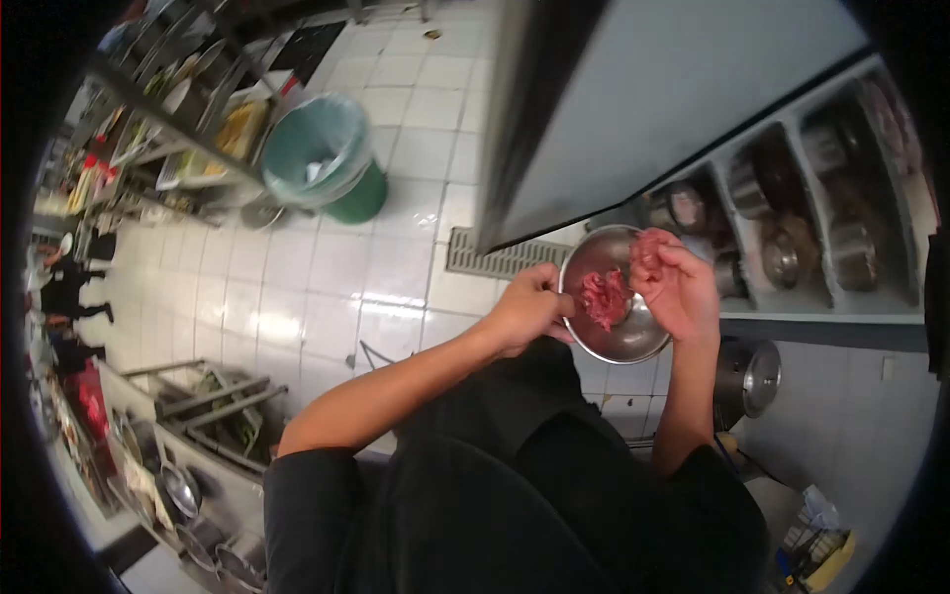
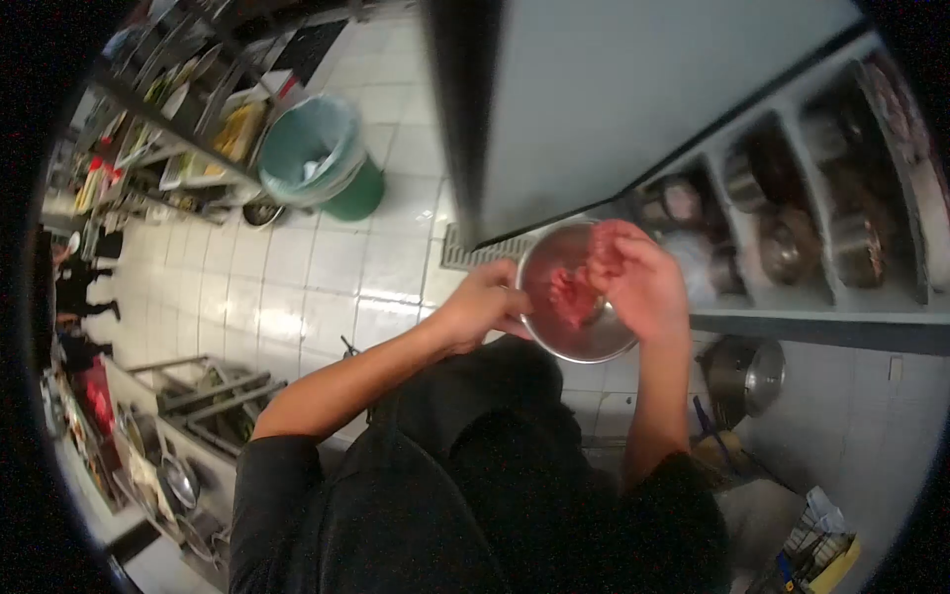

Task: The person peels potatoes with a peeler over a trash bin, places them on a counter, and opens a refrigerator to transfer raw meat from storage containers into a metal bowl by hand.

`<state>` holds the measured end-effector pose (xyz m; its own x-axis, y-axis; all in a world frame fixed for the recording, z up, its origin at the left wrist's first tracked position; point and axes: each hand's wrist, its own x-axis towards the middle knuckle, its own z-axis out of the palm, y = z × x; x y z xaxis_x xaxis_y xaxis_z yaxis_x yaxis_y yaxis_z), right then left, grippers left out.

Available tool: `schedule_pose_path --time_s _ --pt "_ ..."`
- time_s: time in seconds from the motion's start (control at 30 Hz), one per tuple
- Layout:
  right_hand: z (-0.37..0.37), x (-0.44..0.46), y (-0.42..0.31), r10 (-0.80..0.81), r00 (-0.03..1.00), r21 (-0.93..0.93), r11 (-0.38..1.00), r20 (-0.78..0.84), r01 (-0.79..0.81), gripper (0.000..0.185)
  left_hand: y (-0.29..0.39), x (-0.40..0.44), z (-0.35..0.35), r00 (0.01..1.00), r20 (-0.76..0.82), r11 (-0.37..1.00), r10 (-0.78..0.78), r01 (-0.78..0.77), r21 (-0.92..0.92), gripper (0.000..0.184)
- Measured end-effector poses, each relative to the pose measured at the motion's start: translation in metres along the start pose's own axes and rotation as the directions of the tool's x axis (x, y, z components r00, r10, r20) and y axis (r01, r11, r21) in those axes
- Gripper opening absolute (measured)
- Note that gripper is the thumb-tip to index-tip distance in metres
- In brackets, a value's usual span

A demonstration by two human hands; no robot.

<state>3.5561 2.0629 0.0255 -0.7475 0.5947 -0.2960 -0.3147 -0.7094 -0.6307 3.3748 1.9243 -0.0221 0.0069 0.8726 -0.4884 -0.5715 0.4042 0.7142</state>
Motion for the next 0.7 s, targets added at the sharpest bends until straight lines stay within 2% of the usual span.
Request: schedule_pose_path --time_s 0.07,0.1,0.23,0.33,0.37,0.4,0.47,0.5,0.6,0.63,0.7 --pt "0.035 0.012 0.042 0.11 0.994 -0.127 0.986 0.006 -0.108 0.022 0.011 -0.048 -0.039 0.997 -0.075 0.999 0.013 -0.01 0.032 0.014" --pt "0.037 0.026 0.061 0.15 0.985 -0.161 0.978 0.087 -0.135 0.022 0.015 -0.069 -0.057 0.992 -0.118 0.998 0.04 -0.034 0.046 0.014" --pt "0.122 0.055 0.114 0.309 0.92 -0.092 0.951 0.241 -0.296 0.02 0.023 -0.131 -0.122 0.953 -0.276 0.993 0.121 -0.111 0.051 0.014" --pt "0.16 0.081 0.147 0.253 0.949 -0.257 0.945 0.189 -0.2 0.021 0.023 -0.153 -0.164 0.912 -0.376 0.982 0.165 -0.188 -0.025 0.015" --pt "0.172 0.091 0.156 0.243 0.94 -0.389 0.911 0.241 -0.136 0.027 0.023 -0.159 -0.178 0.898 -0.405 0.979 0.171 -0.201 -0.032 0.015" --pt "0.189 0.1 0.165 0.193 0.955 -0.593 0.805 0.226 -0.022 0.026 0.025 -0.162 -0.192 0.883 -0.434 0.976 0.179 -0.216 -0.036 0.016" --pt "0.228 0.114 0.182 0.07 0.964 -0.872 0.446 0.256 0.2 0.026 0.034 -0.167 -0.221 0.841 -0.496 0.961 0.215 -0.274 -0.047 0.017" --pt "0.236 0.127 0.193 0.032 0.96 -0.906 0.341 0.279 0.252 0.021 0.038 -0.169 -0.236 0.817 -0.525 0.949 0.239 -0.312 -0.053 0.016" --pt "0.277 0.17 0.209 0.104 0.912 -0.911 -0.081 0.396 0.405 0.019 0.06 -0.173 -0.29 0.77 -0.593 0.931 0.235 -0.354 -0.092 0.015" --pt "0.29 0.187 0.218 0.121 0.909 -0.917 0.023 0.398 0.398 0.017 0.066 -0.175 -0.311 0.754 -0.618 0.929 0.223 -0.356 -0.098 0.015" --pt "0.32 0.233 0.243 0.168 0.866 -0.883 0.104 0.47 0.459 0.016 0.088 -0.181 -0.354 0.69 -0.684 0.91 0.235 -0.404 -0.096 0.015"
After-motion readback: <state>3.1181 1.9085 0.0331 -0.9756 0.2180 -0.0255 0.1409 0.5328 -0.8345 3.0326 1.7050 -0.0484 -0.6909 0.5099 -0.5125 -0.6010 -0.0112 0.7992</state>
